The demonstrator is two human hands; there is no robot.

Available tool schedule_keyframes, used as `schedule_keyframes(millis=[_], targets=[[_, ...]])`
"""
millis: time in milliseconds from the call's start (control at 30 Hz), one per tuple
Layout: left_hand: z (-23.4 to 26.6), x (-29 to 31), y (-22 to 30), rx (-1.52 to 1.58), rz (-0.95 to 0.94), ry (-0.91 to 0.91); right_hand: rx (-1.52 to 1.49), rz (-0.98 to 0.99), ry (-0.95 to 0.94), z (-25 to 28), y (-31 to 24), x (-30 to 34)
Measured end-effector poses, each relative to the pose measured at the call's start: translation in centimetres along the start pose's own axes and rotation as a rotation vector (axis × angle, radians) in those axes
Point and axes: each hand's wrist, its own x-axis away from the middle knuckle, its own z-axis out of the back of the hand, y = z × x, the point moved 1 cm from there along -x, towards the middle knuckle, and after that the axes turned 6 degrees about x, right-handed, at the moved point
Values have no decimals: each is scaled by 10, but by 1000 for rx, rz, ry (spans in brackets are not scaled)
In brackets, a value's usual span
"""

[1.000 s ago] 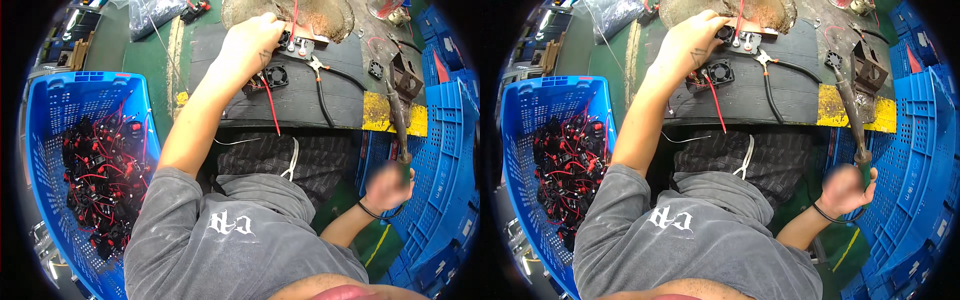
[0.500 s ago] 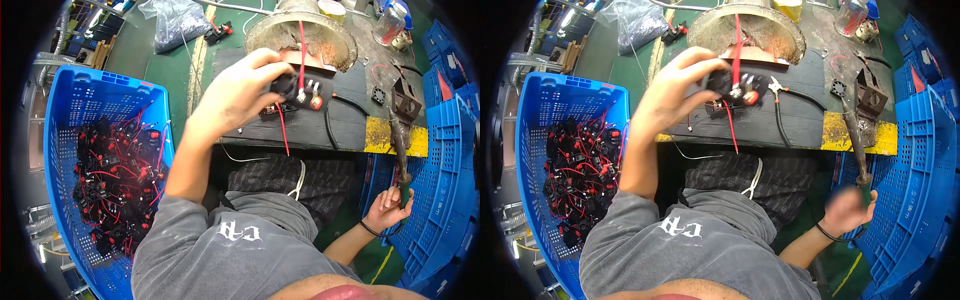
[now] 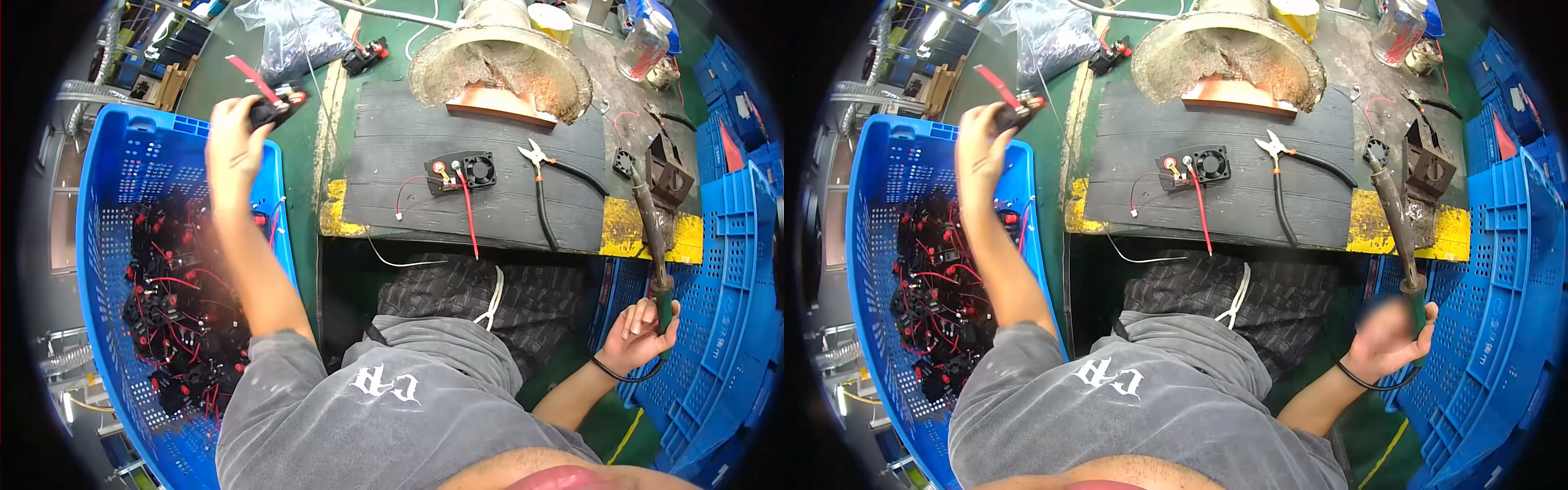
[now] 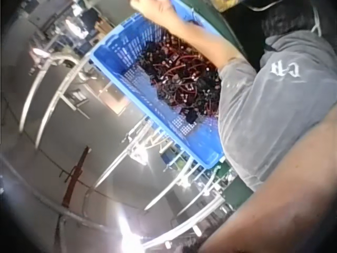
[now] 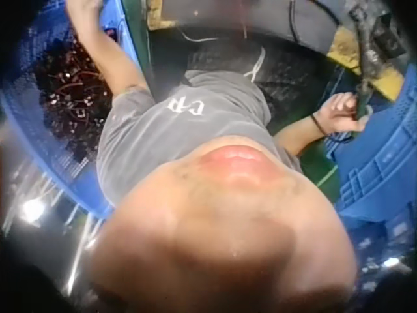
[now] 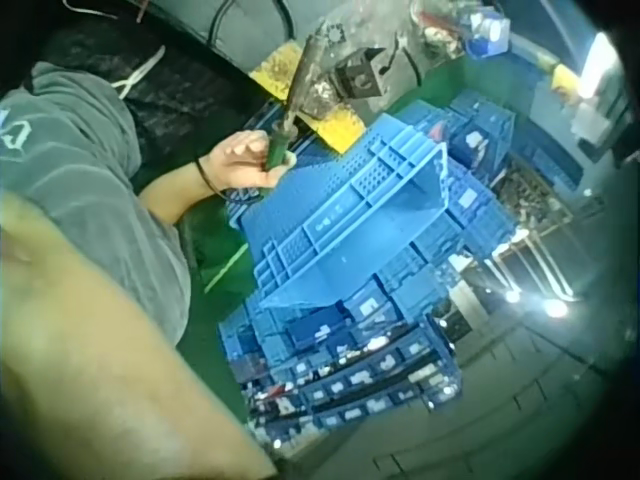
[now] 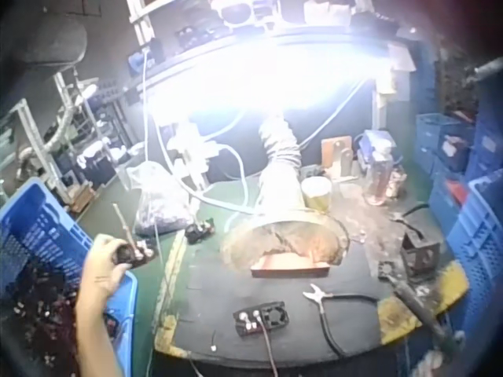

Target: Solder wires onto small electronic cooling fans and organize them into bins.

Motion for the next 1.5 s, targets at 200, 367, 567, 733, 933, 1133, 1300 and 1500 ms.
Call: schedule_keyframes(millis=[200, 367, 567, 733, 933, 1133, 1300, 1500], targets=[[-113, -35, -31, 155, -118, -104, -5, -10, 10, 3, -3, 5], [-145, -48, -33, 154, -131, -32, 3, 14, 25, 9, -7, 11], [-154, -52, -47, 146, -149, -80, 12, -18, 10, 5, -4, 7], [-98, -30, -25, 27, -38, 51, 28, -19, 28, -2, 2, -1], [-44, 36, 95, 269, 15, 538, 50, -48, 73, -3, 5, -6], [-83, 55, 153, 302, -318, -257, 45, -89, 44, -10, 10, -10], [-112, 59, 160, 377, -255, -341, 48, -88, 22, -13, 8, -6], [-117, 64, 156, 327, -181, -293, 38, -74, 71, -4, 5, 0]])
